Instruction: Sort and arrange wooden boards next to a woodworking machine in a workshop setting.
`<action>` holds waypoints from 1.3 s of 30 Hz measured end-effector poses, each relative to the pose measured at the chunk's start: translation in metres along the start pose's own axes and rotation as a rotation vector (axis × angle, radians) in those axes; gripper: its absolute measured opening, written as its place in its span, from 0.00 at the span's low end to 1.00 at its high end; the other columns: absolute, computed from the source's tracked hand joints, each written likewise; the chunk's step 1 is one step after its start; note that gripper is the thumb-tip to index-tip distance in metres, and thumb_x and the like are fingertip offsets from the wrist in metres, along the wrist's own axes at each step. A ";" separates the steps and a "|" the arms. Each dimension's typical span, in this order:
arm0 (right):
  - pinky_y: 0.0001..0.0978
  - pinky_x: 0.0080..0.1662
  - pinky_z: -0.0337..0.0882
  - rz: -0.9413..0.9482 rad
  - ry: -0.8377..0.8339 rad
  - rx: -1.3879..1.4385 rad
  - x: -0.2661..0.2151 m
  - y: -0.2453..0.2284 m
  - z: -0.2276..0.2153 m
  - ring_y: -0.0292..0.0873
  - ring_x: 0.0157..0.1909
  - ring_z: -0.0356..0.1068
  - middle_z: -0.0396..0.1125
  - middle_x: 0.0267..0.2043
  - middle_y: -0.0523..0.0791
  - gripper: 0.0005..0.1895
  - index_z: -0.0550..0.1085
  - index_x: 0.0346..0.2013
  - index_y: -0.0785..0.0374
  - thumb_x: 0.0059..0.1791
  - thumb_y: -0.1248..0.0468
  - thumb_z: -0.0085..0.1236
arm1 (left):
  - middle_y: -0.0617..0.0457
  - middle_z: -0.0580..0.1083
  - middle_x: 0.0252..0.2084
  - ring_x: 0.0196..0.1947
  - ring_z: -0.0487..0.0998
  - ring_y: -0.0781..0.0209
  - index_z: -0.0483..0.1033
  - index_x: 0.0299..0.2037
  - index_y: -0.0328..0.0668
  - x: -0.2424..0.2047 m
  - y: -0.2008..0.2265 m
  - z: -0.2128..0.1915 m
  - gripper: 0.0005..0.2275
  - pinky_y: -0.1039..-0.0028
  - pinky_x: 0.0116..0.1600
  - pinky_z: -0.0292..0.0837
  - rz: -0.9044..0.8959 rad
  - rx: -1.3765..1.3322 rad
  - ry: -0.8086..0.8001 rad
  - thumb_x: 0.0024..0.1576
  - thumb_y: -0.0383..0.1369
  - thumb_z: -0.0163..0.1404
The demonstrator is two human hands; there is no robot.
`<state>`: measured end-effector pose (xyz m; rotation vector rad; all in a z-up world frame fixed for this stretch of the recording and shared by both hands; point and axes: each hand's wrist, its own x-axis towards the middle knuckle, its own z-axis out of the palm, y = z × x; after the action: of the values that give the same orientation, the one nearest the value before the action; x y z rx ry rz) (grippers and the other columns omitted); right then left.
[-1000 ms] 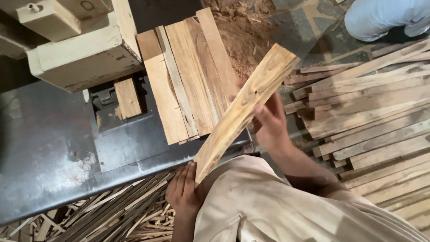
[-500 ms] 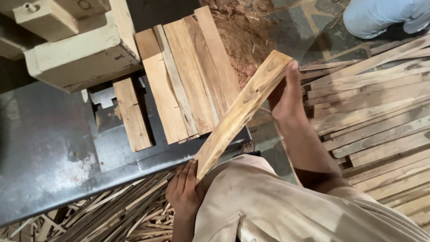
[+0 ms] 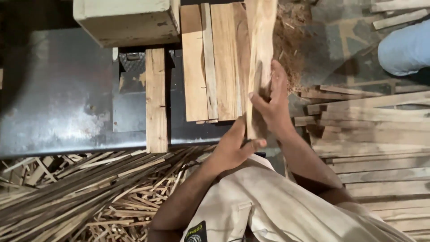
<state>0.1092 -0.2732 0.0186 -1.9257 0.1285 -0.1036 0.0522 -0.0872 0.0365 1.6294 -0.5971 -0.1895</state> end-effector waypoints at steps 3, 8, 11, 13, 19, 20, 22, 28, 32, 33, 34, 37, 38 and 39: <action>0.51 0.78 0.53 -0.173 -0.066 0.203 0.025 0.028 -0.006 0.54 0.81 0.50 0.49 0.79 0.60 0.50 0.48 0.78 0.65 0.47 0.59 0.64 | 0.31 0.68 0.62 0.63 0.70 0.42 0.57 0.70 0.27 -0.008 0.001 -0.024 0.40 0.56 0.65 0.66 0.024 0.271 -0.147 0.60 0.56 0.52; 0.45 0.64 0.68 0.124 -0.084 -0.377 0.056 0.007 -0.015 0.56 0.63 0.66 0.61 0.66 0.60 0.52 0.49 0.76 0.61 0.42 0.57 0.64 | 0.31 0.63 0.67 0.66 0.63 0.34 0.63 0.68 0.36 -0.079 -0.089 -0.090 0.37 0.41 0.65 0.57 -0.364 1.151 0.495 0.56 0.55 0.57; 0.47 0.59 0.71 0.125 -0.081 -0.466 0.068 0.012 -0.008 0.61 0.51 0.73 0.67 0.60 0.59 0.52 0.51 0.75 0.61 0.41 0.56 0.63 | 0.30 0.63 0.66 0.65 0.63 0.32 0.65 0.66 0.36 -0.124 -0.124 -0.113 0.37 0.40 0.62 0.58 -0.520 1.203 0.632 0.52 0.53 0.61; 0.49 0.56 0.71 -0.135 -0.005 -0.586 0.083 0.070 -0.005 0.64 0.54 0.71 0.66 0.61 0.63 0.52 0.52 0.73 0.66 0.41 0.56 0.69 | 0.32 0.65 0.64 0.63 0.65 0.32 0.66 0.66 0.38 -0.134 -0.123 -0.115 0.36 0.42 0.61 0.61 -0.575 1.193 0.647 0.51 0.50 0.63; 0.46 0.59 0.70 -0.029 -0.086 -0.555 0.079 0.071 0.001 0.59 0.57 0.70 0.65 0.62 0.60 0.55 0.52 0.76 0.66 0.42 0.55 0.70 | 0.39 0.73 0.52 0.49 0.74 0.38 0.66 0.65 0.43 -0.171 -0.096 -0.116 0.36 0.54 0.52 0.71 -0.690 1.019 0.696 0.47 0.44 0.67; 0.45 0.60 0.70 -0.102 -0.034 -0.501 0.080 0.074 0.002 0.57 0.60 0.69 0.65 0.65 0.60 0.53 0.53 0.76 0.66 0.43 0.55 0.70 | 0.40 0.75 0.45 0.43 0.77 0.41 0.65 0.65 0.42 -0.177 -0.093 -0.119 0.37 0.56 0.47 0.73 -0.764 0.865 0.725 0.46 0.43 0.68; 0.45 0.63 0.69 -0.244 -0.084 -0.506 0.084 0.104 -0.008 0.57 0.65 0.68 0.62 0.69 0.61 0.51 0.52 0.76 0.68 0.46 0.58 0.71 | 0.43 0.77 0.41 0.39 0.80 0.45 0.67 0.64 0.42 -0.202 -0.114 -0.118 0.34 0.58 0.45 0.75 -0.888 0.629 0.785 0.48 0.43 0.66; 0.38 0.65 0.68 -0.064 -0.165 -0.389 0.073 0.077 -0.001 0.53 0.63 0.68 0.62 0.73 0.56 0.50 0.48 0.79 0.63 0.48 0.59 0.66 | 0.47 0.78 0.38 0.35 0.80 0.47 0.75 0.59 0.44 -0.214 -0.085 -0.086 0.21 0.60 0.38 0.75 -0.683 0.741 0.904 0.56 0.38 0.62; 0.44 0.69 0.61 -0.372 -0.152 -0.559 0.093 0.125 -0.014 0.59 0.75 0.56 0.53 0.76 0.62 0.49 0.46 0.77 0.67 0.48 0.71 0.65 | 0.49 0.75 0.34 0.33 0.77 0.47 0.77 0.57 0.49 -0.209 -0.069 -0.074 0.16 0.58 0.36 0.71 -0.557 0.987 0.884 0.59 0.34 0.59; 0.44 0.69 0.61 -0.377 -0.165 -0.562 0.094 0.130 -0.014 0.59 0.75 0.56 0.53 0.76 0.62 0.49 0.46 0.77 0.67 0.48 0.71 0.65 | 0.49 0.75 0.34 0.33 0.77 0.47 0.77 0.57 0.49 -0.211 -0.072 -0.074 0.16 0.58 0.36 0.71 -0.568 0.982 0.893 0.59 0.34 0.59; 0.41 0.72 0.63 -0.356 -0.183 -0.415 0.096 0.136 -0.015 0.55 0.74 0.58 0.55 0.77 0.60 0.48 0.46 0.78 0.66 0.48 0.73 0.60 | 0.50 0.75 0.36 0.36 0.77 0.48 0.76 0.57 0.49 -0.213 -0.074 -0.073 0.16 0.59 0.39 0.70 -0.541 0.997 0.885 0.59 0.34 0.58; 0.38 0.72 0.65 -0.288 -0.220 -0.162 0.095 0.133 -0.015 0.50 0.70 0.62 0.57 0.76 0.57 0.48 0.45 0.80 0.65 0.48 0.75 0.55 | 0.52 0.75 0.39 0.40 0.77 0.49 0.75 0.58 0.50 -0.212 -0.075 -0.074 0.16 0.59 0.45 0.69 -0.516 1.048 0.857 0.59 0.35 0.57; 0.36 0.69 0.66 -0.241 -0.239 -0.054 0.093 0.130 -0.015 0.49 0.67 0.63 0.59 0.73 0.57 0.48 0.44 0.80 0.65 0.48 0.75 0.54 | 0.53 0.75 0.39 0.41 0.76 0.50 0.73 0.59 0.51 -0.211 -0.073 -0.075 0.17 0.58 0.47 0.68 -0.520 1.089 0.834 0.59 0.35 0.57; 0.36 0.69 0.66 -0.242 -0.235 -0.055 0.094 0.130 -0.014 0.49 0.67 0.63 0.59 0.73 0.57 0.48 0.44 0.80 0.65 0.48 0.75 0.54 | 0.53 0.75 0.39 0.41 0.76 0.50 0.73 0.59 0.51 -0.210 -0.075 -0.076 0.17 0.58 0.47 0.68 -0.516 1.088 0.834 0.59 0.35 0.57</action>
<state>0.1955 -0.3448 -0.0975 -1.9864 -0.2625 -0.0344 -0.0715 0.0831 -0.0692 2.6357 0.4932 0.5280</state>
